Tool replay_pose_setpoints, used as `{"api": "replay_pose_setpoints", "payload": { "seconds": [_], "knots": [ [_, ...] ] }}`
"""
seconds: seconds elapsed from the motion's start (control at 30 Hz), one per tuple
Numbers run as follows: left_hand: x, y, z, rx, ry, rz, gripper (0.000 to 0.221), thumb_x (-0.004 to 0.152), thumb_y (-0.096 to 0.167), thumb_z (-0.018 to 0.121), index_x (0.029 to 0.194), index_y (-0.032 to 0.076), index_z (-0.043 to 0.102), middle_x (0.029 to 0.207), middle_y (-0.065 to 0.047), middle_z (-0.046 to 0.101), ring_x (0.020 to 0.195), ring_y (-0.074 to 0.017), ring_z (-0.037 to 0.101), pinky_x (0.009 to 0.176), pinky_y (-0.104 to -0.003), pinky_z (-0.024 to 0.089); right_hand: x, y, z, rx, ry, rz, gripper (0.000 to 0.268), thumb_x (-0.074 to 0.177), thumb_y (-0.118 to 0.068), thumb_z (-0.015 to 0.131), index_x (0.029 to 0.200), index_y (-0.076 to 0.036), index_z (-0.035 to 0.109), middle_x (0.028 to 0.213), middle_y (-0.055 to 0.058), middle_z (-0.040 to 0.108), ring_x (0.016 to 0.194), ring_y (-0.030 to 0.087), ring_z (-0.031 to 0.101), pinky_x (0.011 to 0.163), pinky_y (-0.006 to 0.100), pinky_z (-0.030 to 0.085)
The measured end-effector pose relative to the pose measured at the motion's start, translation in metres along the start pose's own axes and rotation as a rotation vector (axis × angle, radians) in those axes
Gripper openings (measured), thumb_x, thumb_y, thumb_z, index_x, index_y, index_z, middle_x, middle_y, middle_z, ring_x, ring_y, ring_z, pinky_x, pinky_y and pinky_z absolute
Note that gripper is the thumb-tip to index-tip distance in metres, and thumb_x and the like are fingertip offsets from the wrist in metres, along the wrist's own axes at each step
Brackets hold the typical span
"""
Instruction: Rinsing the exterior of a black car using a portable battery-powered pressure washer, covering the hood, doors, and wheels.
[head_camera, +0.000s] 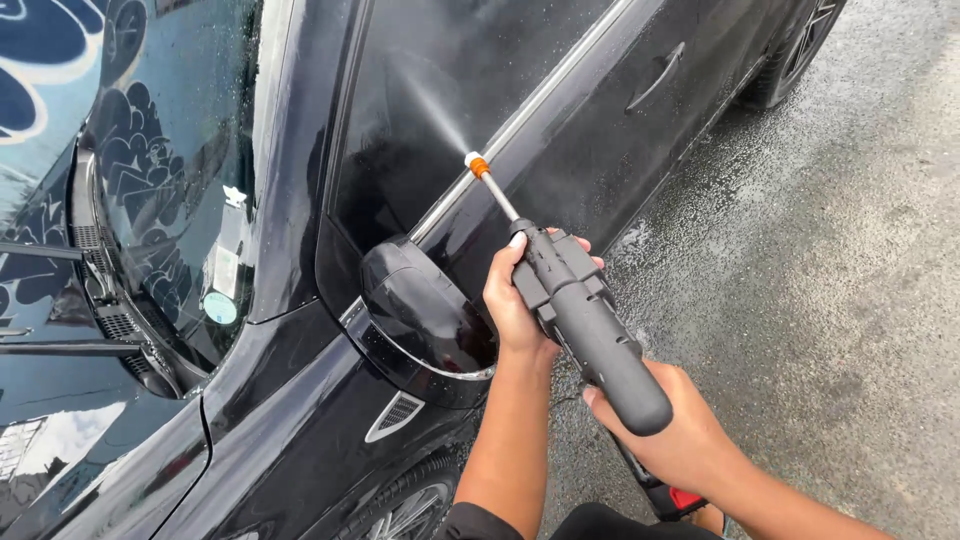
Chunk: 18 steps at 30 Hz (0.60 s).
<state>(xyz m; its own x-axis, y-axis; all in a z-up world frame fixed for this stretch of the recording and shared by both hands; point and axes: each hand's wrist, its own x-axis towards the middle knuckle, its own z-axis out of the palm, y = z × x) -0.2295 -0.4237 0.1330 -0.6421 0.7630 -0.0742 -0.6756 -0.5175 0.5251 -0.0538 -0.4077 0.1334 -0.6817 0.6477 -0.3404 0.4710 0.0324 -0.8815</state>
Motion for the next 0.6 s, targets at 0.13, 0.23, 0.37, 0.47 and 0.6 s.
{"api": "replay_pose_setpoints", "payload": {
  "seconds": [0.13, 0.23, 0.37, 0.47, 0.6],
  "knots": [
    [0.009, 0.004, 0.000, 0.002, -0.056, -0.055, 0.038, 0.092, 0.036, 0.058, 0.101, 0.000, 0.062, 0.094, -0.027, 0.070, 0.077, -0.0394, 0.071, 0.057, -0.046, 0.057, 0.003, 0.000, 0.008, 0.062, 0.021, -0.043, 0.033, 0.086, -0.025, 0.081, 0.069, -0.010, 0.057, 0.056, 0.001, 0.048, 0.051, 0.014, 0.038, 0.050, 0.033, 0.033],
    [0.017, 0.004, -0.001, 0.026, -0.066, -0.043, 0.038, 0.092, 0.035, 0.057, 0.099, -0.002, 0.064, 0.092, -0.028, 0.070, 0.073, -0.0405, 0.071, 0.056, -0.041, 0.055, 0.007, -0.001, 0.013, 0.131, 0.032, -0.086, 0.032, 0.088, -0.021, 0.079, 0.069, -0.010, 0.056, 0.056, 0.001, 0.045, 0.051, 0.014, 0.036, 0.049, 0.034, 0.032],
    [0.025, 0.005, -0.003, 0.069, -0.065, -0.043, 0.038, 0.092, 0.034, 0.057, 0.099, -0.002, 0.063, 0.091, -0.028, 0.070, 0.071, -0.0401, 0.071, 0.053, -0.040, 0.055, 0.013, -0.002, 0.019, 0.157, 0.043, -0.077, 0.035, 0.089, -0.022, 0.079, 0.069, -0.010, 0.052, 0.056, 0.001, 0.044, 0.049, 0.014, 0.036, 0.046, 0.033, 0.032],
    [0.033, 0.003, -0.007, 0.071, -0.083, -0.069, 0.038, 0.092, 0.035, 0.057, 0.099, -0.002, 0.063, 0.091, -0.028, 0.070, 0.071, -0.0402, 0.071, 0.053, -0.040, 0.055, 0.015, -0.005, 0.022, 0.132, 0.074, -0.061, 0.030, 0.088, -0.024, 0.078, 0.073, -0.011, 0.056, 0.056, 0.001, 0.046, 0.048, 0.014, 0.038, 0.046, 0.033, 0.034],
    [0.041, 0.000, -0.005, 0.085, -0.087, -0.108, 0.037, 0.092, 0.034, 0.057, 0.098, -0.002, 0.063, 0.089, -0.027, 0.071, 0.070, -0.0393, 0.071, 0.054, -0.040, 0.054, 0.016, -0.014, 0.022, 0.132, 0.108, -0.008, 0.021, 0.088, -0.027, 0.077, 0.078, -0.011, 0.068, 0.058, 0.000, 0.045, 0.052, 0.014, 0.036, 0.051, 0.032, 0.033]
  ]
}}
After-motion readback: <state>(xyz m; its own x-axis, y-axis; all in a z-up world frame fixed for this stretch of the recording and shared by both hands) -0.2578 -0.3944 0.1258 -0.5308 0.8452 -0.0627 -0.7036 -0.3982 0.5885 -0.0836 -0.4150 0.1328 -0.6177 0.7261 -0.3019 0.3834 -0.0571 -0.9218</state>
